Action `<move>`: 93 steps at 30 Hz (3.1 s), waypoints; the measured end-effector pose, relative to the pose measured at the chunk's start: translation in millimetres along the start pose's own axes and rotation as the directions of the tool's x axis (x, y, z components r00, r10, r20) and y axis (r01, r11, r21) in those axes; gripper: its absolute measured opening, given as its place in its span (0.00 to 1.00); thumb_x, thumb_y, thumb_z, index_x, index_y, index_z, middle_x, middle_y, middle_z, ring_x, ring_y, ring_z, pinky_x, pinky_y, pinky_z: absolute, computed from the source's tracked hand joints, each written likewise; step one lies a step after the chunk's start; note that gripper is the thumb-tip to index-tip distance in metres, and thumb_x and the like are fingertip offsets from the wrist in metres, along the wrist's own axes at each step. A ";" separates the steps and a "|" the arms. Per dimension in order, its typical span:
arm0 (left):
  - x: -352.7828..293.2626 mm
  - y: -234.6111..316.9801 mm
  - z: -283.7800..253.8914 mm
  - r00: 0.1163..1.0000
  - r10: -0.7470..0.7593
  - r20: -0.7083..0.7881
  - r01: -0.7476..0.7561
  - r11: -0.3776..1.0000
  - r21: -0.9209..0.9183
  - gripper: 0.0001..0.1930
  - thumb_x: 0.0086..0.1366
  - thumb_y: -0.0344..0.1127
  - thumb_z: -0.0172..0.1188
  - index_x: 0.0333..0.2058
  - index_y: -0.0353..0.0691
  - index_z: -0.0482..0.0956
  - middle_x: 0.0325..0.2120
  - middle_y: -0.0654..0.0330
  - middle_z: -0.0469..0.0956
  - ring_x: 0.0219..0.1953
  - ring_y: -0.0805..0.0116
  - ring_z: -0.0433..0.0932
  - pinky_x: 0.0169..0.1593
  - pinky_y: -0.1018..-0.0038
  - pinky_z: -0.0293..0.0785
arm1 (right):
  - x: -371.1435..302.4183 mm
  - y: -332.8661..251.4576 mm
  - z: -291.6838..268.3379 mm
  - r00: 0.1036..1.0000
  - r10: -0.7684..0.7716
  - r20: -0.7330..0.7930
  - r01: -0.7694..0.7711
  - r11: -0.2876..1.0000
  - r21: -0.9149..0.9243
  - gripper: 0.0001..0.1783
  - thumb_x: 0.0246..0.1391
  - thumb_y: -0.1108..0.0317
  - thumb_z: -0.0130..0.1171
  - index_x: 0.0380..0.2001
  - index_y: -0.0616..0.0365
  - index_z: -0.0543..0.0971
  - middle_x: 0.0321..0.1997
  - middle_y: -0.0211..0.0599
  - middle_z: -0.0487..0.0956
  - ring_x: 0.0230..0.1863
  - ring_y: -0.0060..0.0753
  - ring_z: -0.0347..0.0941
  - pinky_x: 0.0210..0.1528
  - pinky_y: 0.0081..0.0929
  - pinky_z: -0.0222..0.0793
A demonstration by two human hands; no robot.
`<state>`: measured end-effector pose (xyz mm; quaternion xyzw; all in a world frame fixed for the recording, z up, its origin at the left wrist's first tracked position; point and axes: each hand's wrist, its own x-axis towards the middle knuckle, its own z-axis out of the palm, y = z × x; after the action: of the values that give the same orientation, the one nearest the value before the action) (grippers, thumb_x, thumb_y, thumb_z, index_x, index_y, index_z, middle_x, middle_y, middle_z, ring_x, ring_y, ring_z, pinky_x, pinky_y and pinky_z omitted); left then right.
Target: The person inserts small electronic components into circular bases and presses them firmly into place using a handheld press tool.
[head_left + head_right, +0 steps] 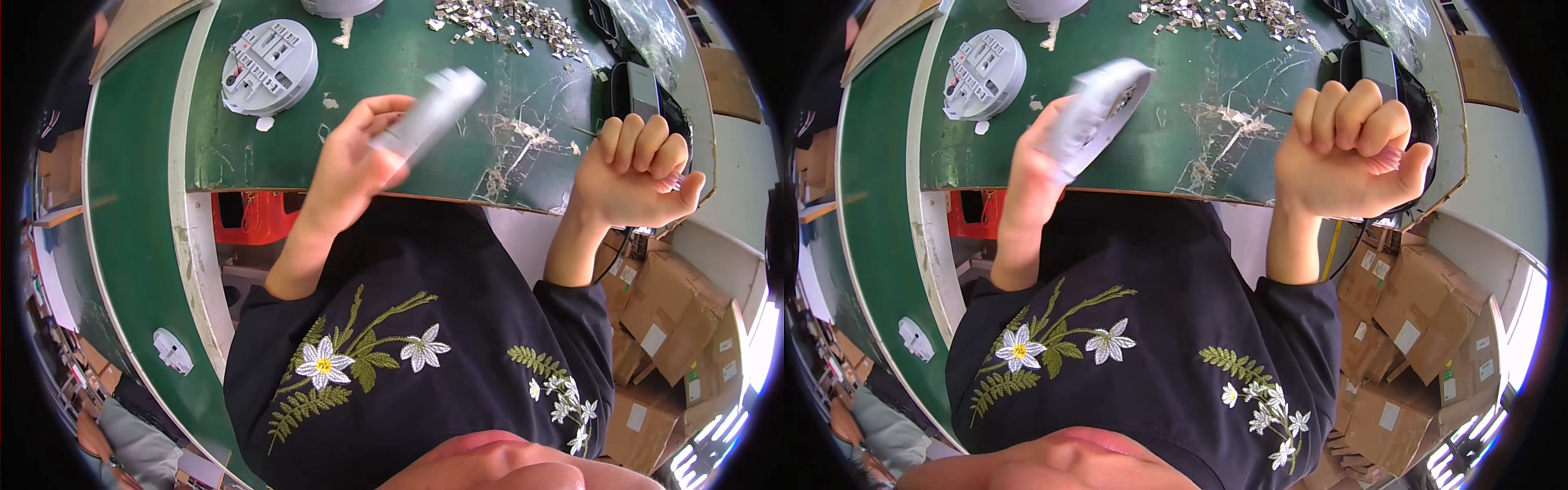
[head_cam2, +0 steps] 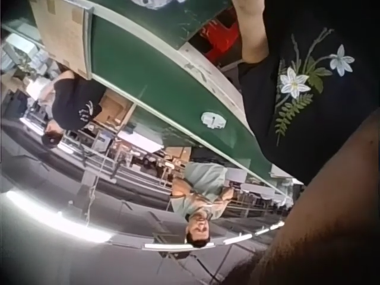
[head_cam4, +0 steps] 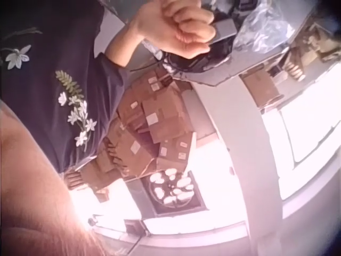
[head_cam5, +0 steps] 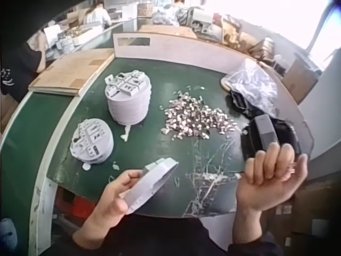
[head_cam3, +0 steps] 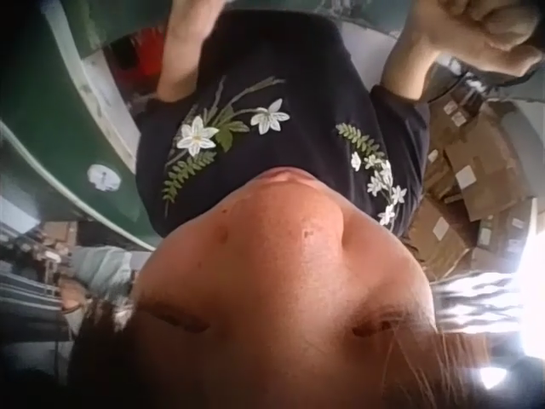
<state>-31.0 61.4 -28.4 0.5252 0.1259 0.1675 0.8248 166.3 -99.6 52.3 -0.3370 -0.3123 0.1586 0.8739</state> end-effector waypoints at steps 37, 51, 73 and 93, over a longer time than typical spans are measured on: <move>63.6 62.0 -50.6 0.821 0.539 -0.188 -0.006 0.337 0.942 0.51 0.41 0.41 0.81 0.63 0.35 0.64 0.53 0.49 0.70 0.54 0.50 0.72 0.57 0.62 0.73 | 54.8 59.0 -39.9 0.899 0.405 0.166 0.121 0.132 -0.984 0.07 0.54 0.71 0.62 0.36 0.60 0.82 0.30 0.28 0.77 0.25 0.22 0.66 0.29 0.16 0.62; 52.2 -5.7 18.2 0.944 0.246 0.220 -0.309 0.425 0.851 0.51 0.43 0.45 0.79 0.65 0.39 0.62 0.63 0.47 0.62 0.61 0.47 0.63 0.63 0.57 0.63 | 77.7 91.8 -35.1 0.879 0.334 0.341 0.285 0.207 -0.936 0.05 0.55 0.75 0.61 0.35 0.60 0.82 0.32 0.29 0.78 0.26 0.21 0.68 0.30 0.17 0.63; 69.6 -14.7 42.4 0.861 0.494 0.120 -0.324 0.352 0.878 0.11 0.54 0.29 0.66 0.34 0.36 0.75 0.40 0.57 0.73 0.37 0.60 0.71 0.42 0.71 0.72 | 19.5 29.7 -10.2 0.748 0.659 -0.076 -0.329 0.269 -0.905 0.05 0.53 0.78 0.64 0.35 0.63 0.84 0.29 0.26 0.80 0.23 0.11 0.64 0.25 0.08 0.56; 60.8 -9.5 35.0 0.904 0.427 0.023 -0.280 0.552 0.786 0.06 0.58 0.22 0.62 0.35 0.33 0.78 0.40 0.59 0.74 0.33 0.64 0.74 0.37 0.73 0.72 | 16.4 33.3 -0.3 0.725 0.679 -0.112 -0.303 0.169 -0.938 0.05 0.54 0.75 0.60 0.35 0.60 0.81 0.27 0.29 0.78 0.22 0.17 0.63 0.24 0.15 0.62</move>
<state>39.2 53.6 -24.3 0.8249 0.1466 0.3040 0.4535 176.6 -67.7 36.4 -0.8115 -0.3579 0.2903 0.3593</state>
